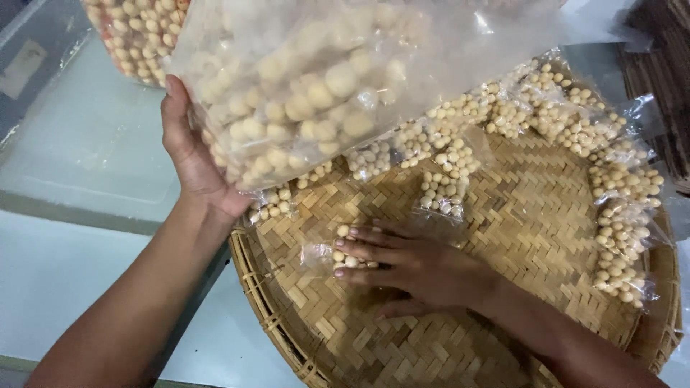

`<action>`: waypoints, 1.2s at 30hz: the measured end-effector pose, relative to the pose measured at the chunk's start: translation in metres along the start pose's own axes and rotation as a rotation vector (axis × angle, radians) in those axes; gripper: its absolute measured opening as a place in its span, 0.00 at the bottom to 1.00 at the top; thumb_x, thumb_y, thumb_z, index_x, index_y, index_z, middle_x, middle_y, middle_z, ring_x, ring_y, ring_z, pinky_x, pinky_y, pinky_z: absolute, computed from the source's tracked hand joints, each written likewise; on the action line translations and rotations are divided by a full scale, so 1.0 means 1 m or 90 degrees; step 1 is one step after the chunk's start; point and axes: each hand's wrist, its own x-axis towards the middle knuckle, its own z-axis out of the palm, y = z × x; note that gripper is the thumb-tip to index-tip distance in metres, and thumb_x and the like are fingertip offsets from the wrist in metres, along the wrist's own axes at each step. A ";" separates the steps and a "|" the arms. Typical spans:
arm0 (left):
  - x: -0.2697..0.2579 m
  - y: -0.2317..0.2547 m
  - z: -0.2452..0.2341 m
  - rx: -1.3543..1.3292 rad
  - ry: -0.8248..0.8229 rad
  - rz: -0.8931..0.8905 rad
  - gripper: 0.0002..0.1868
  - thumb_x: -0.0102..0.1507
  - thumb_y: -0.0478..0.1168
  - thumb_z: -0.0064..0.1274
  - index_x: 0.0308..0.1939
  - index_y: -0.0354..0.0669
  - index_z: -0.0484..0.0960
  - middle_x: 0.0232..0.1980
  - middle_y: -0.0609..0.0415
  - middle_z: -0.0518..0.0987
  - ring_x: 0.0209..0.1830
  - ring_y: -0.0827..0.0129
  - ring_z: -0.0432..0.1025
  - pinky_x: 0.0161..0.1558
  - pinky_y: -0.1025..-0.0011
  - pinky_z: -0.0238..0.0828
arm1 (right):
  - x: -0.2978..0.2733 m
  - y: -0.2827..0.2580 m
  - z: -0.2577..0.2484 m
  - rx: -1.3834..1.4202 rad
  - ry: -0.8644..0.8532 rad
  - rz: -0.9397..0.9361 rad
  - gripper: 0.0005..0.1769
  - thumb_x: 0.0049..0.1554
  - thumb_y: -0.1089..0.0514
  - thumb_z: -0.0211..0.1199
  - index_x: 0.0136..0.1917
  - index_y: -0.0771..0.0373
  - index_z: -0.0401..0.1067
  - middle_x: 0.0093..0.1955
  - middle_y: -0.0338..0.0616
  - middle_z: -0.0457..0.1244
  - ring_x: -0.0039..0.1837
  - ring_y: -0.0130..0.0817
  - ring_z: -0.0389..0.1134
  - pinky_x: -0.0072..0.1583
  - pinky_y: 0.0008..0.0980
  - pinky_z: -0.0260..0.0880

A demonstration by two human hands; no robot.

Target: Manually scooping small round snacks from a woven tray into plastic bags for packaging.

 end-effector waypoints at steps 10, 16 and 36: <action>0.000 0.000 0.003 0.024 0.022 0.009 0.49 0.44 0.58 0.67 0.67 0.47 0.70 0.61 0.47 0.77 0.64 0.48 0.73 0.66 0.48 0.74 | 0.000 0.001 0.007 0.116 0.080 0.307 0.31 0.64 0.57 0.57 0.78 0.52 0.55 0.79 0.50 0.55 0.76 0.48 0.60 0.71 0.48 0.65; 0.001 -0.001 -0.001 0.004 0.004 0.023 0.47 0.47 0.57 0.67 0.68 0.47 0.70 0.62 0.47 0.77 0.64 0.48 0.73 0.66 0.48 0.73 | 0.029 -0.020 -0.040 0.284 -0.136 0.690 0.49 0.50 0.50 0.73 0.80 0.36 0.54 0.65 0.32 0.68 0.56 0.30 0.76 0.47 0.26 0.84; -0.002 -0.001 0.007 0.019 0.024 0.032 0.50 0.44 0.56 0.67 0.69 0.47 0.69 0.65 0.47 0.76 0.68 0.47 0.72 0.70 0.46 0.72 | -0.002 -0.007 -0.034 0.308 -0.169 0.531 0.07 0.56 0.55 0.69 0.48 0.44 0.83 0.53 0.25 0.72 0.52 0.22 0.71 0.51 0.23 0.77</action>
